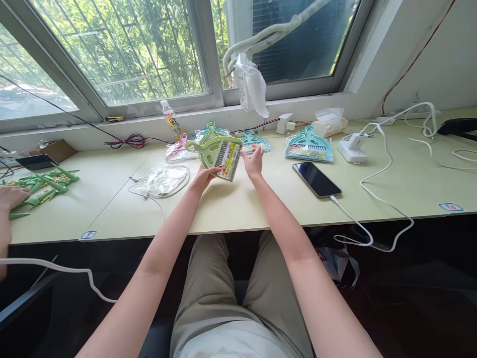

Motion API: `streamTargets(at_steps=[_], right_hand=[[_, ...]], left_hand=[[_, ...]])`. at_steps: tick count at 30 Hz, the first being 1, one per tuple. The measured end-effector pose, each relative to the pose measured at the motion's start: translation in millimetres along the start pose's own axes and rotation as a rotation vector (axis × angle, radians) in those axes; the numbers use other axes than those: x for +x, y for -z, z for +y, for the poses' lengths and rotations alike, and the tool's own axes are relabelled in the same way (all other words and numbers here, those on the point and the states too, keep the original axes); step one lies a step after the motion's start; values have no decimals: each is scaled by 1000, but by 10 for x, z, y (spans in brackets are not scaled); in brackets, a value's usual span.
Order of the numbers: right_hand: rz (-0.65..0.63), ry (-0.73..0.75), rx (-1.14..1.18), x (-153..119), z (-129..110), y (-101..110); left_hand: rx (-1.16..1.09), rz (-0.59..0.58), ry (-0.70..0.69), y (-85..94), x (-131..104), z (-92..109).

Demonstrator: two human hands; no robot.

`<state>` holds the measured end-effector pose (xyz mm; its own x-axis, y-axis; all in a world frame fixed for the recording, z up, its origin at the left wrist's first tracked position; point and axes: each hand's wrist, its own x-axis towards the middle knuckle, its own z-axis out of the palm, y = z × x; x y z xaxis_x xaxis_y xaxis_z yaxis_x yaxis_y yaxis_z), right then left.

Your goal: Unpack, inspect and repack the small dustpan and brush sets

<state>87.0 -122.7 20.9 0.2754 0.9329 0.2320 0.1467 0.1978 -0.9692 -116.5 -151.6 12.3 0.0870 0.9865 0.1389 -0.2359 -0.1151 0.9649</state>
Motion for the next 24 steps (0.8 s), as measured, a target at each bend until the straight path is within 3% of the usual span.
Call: streamTargets(at_steps=[3,5,10,15,17,21,24], right_hand=[[-344,-202,249,-34,-24,-74],[-490,-243,368,-80,-39,-121],[-433,-284,414,-149,-34,-160],[-398,-200,438,-116,-2,-123],[-388,-192,452,-95,11,-99],[-302,-179,470,-48,48,-47],[-269,-176,481,-26,65,-25]], left_hand=[[-40,37,-23,29,17,5],[-52,52,-24,42,24,4],[-47,31,-10,24,19,-11],[-35,35,26,-16,25,58],[77,218,-6,21,16,129],[655,800,-270,240,-62,248],[1004,922,-246,445,-116,260]])
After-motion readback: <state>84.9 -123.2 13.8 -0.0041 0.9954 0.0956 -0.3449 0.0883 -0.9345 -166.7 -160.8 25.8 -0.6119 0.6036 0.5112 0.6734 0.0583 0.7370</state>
